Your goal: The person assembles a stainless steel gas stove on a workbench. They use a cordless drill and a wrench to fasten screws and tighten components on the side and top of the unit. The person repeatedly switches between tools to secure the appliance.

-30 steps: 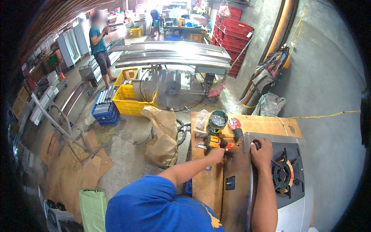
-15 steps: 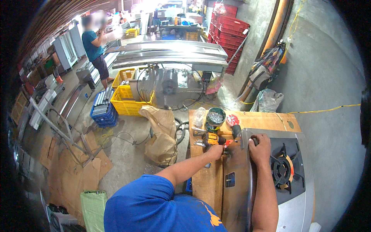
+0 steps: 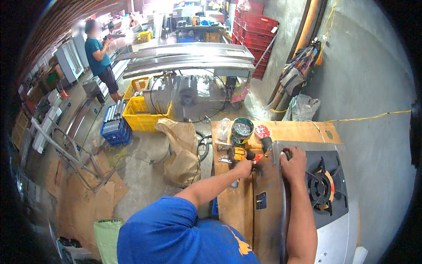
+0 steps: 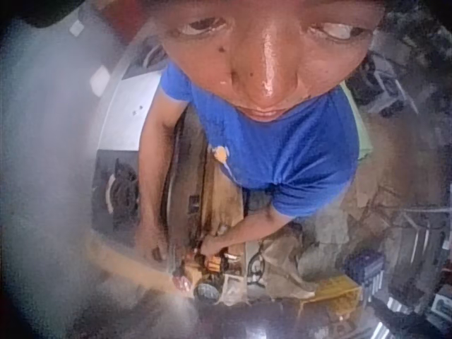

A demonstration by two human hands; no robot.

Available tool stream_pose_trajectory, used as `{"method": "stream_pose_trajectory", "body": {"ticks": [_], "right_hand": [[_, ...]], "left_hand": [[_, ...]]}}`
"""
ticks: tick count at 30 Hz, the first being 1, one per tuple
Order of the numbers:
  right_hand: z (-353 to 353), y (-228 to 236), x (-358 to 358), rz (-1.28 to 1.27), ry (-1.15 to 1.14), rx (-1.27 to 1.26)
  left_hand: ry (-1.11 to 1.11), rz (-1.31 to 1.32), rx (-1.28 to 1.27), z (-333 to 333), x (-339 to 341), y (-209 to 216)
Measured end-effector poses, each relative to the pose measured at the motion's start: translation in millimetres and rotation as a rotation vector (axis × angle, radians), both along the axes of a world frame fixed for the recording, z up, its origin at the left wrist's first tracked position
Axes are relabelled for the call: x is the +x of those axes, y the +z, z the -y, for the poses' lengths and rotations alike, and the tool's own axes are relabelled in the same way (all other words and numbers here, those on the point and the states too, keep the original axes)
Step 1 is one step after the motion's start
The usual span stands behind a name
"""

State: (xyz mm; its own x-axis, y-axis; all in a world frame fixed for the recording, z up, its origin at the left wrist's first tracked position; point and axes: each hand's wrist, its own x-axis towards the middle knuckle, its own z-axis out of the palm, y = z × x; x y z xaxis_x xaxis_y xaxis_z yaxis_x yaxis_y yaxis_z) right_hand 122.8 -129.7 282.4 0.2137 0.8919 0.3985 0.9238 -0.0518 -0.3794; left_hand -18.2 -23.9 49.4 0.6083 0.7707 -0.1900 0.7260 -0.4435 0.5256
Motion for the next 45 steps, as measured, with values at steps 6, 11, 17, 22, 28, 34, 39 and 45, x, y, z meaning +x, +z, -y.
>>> {"method": "stream_pose_trajectory", "body": {"ticks": [6,11,17,22,28,34,39,45], "right_hand": [[0,3,-3,0.025,-0.020,0.013],[3,5,-3,-0.011,0.011,0.007],[2,1,1,-0.008,0.024,-0.001],[2,-1,2,-0.004,0.055,0.048],[3,3,1,0.002,0.032,-0.004],[2,1,0,0.021,0.022,0.008],[1,1,0,0.001,0.022,-0.035],[1,2,1,-0.010,0.029,-0.038]], "left_hand": [[0.112,0.115,0.121,16,3,-7],[0.075,0.165,0.165,18,1,-9],[0.212,0.254,0.021,-3,9,-28],[-0.249,-0.190,-0.065,-51,22,-54],[-0.172,-0.141,-0.041,-36,10,-28],[0.087,0.102,0.029,3,-2,5],[0.086,0.109,0.092,15,-4,2],[-0.035,0.013,0.070,-4,4,-11]]}}
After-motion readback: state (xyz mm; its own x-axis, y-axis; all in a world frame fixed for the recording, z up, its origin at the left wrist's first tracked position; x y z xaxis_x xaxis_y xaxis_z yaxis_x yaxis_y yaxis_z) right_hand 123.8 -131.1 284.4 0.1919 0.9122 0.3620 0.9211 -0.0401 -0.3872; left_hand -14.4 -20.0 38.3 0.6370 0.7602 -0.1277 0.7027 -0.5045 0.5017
